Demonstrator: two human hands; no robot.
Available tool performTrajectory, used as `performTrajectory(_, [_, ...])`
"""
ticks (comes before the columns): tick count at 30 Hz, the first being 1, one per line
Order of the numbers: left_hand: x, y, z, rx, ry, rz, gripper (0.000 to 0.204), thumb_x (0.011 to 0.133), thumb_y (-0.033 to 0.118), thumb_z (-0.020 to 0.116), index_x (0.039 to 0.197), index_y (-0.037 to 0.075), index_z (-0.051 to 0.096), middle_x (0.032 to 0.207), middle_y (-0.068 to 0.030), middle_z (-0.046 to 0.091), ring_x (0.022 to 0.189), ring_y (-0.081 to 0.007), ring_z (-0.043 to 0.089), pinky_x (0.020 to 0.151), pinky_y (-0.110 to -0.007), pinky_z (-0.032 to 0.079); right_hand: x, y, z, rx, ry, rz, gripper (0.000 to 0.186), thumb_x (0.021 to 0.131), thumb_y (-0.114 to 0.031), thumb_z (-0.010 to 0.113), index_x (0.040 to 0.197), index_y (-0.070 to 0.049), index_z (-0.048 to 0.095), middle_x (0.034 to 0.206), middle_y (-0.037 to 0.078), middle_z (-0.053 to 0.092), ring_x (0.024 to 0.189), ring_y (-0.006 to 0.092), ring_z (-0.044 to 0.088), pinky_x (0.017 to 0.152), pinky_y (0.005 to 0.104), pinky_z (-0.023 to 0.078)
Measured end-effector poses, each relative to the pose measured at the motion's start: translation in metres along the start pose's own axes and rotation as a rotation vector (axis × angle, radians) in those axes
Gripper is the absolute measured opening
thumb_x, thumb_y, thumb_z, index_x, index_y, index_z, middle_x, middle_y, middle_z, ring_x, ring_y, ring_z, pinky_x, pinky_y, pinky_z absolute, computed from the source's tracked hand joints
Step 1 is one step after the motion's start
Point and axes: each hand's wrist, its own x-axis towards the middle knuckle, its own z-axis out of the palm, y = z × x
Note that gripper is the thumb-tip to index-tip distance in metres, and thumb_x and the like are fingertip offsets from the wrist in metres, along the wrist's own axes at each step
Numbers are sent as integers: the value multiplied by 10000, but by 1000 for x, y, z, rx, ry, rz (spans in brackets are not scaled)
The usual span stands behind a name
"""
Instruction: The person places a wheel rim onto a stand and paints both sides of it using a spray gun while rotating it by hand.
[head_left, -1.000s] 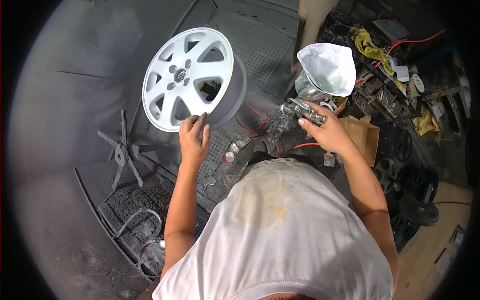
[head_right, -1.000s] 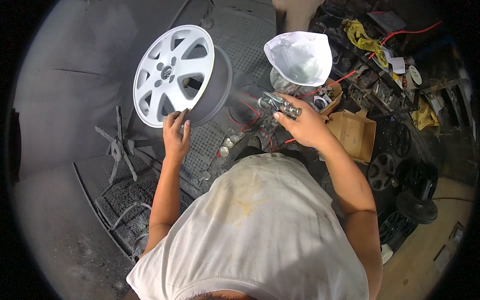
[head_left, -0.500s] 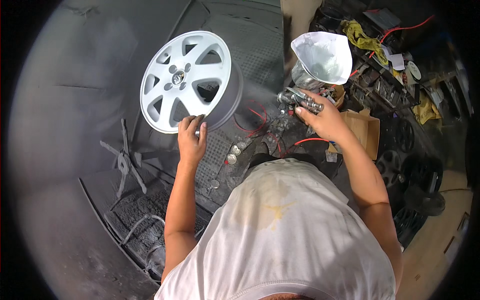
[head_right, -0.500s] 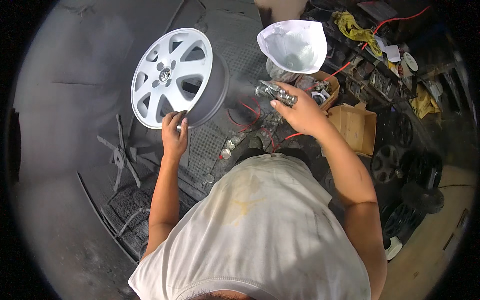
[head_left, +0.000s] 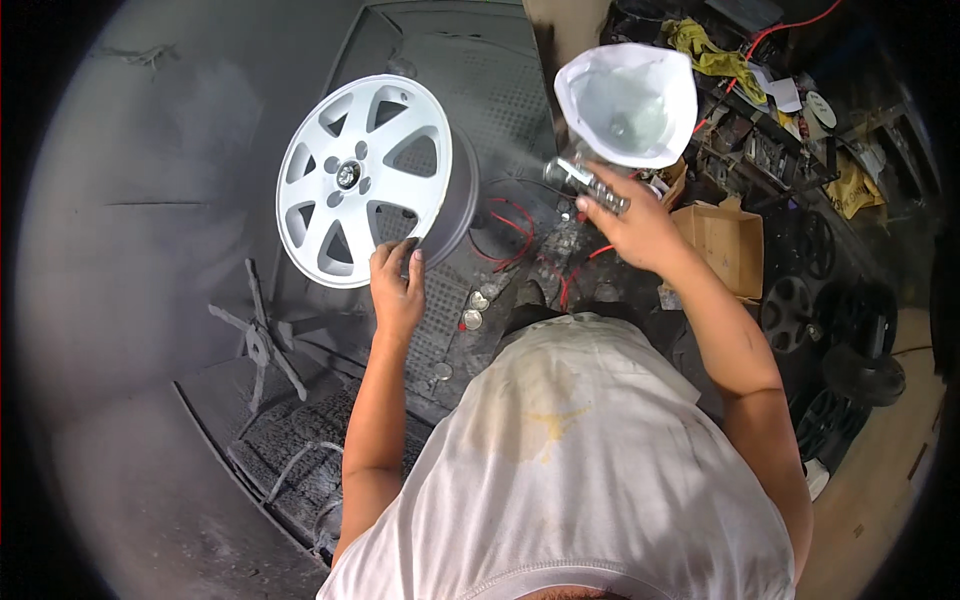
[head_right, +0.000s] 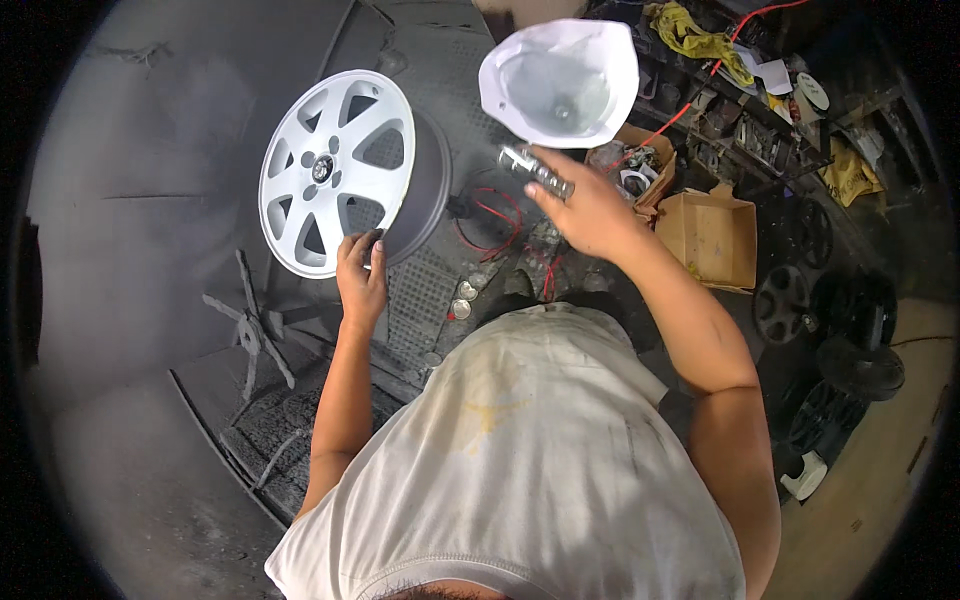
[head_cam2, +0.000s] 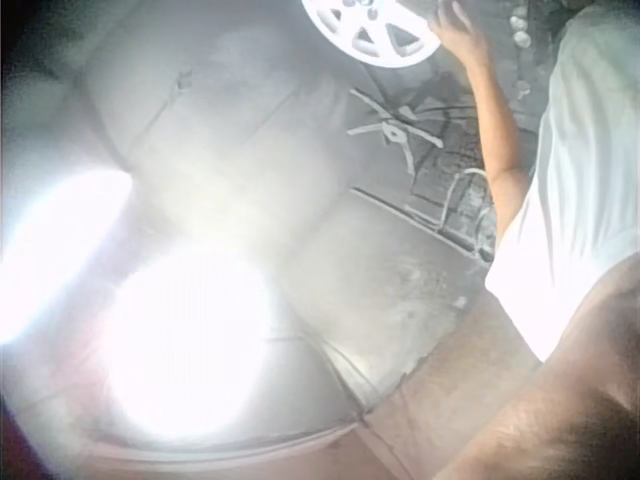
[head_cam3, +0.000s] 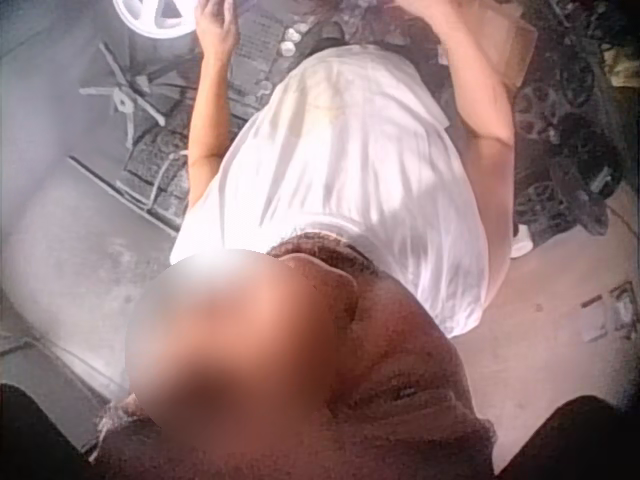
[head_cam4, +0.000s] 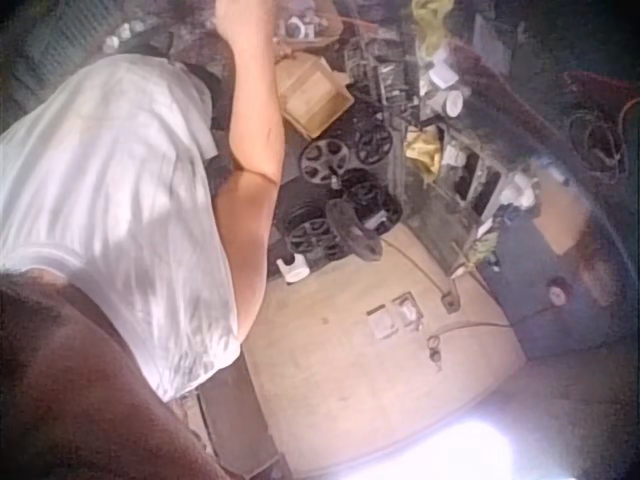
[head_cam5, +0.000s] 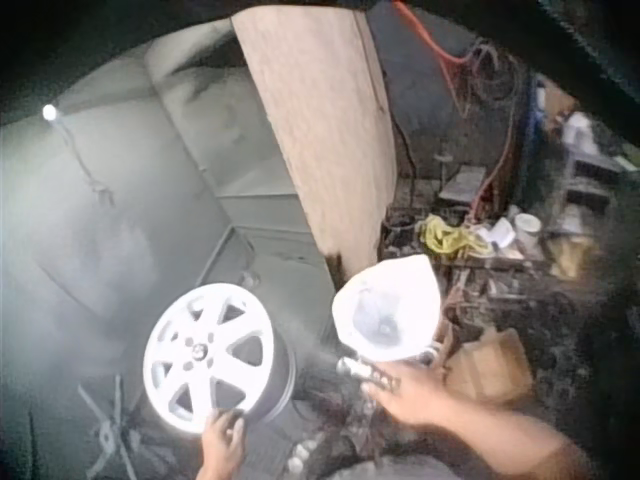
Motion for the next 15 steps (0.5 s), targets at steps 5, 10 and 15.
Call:
performTrajectory(5, [-3, -1, -1, 3, -20, 16, 261, 981, 145, 624, 1147, -43, 700, 1114, -185, 636, 1085, -360, 592, 957, -420, 468, -33, -21, 5, 396, -467, 223, 521, 995, -229, 660, 1475, -71, 530, 1388, 163, 645, 1266, 255, 615, 1070, 371, 465])
performTrajectory(10, [-44, -70, -31, 267, 27, 151, 338, 936, 164, 621, 1232, 4, 660, 1227, -194, 624, 1161, -402, 562, 1033, -492, 424, -42, -28, 3, 299, -438, 43, 508, 986, -219, 661, 1458, -71, 548, 1352, 160, 665, 1222, 254, 644, 1044, 356, 474])
performTrajectory(15, [-35, -136, -94, 530, -107, 217, 314, 900, 143, 642, 1207, 77, 657, 1237, -138, 625, 1221, -367, 549, 1169, -527, 346, -30, -17, -7, 309, -287, -33, 509, 989, -225, 661, 1449, -38, 548, 1344, 169, 666, 1232, 262, 640, 1063, 349, 461])
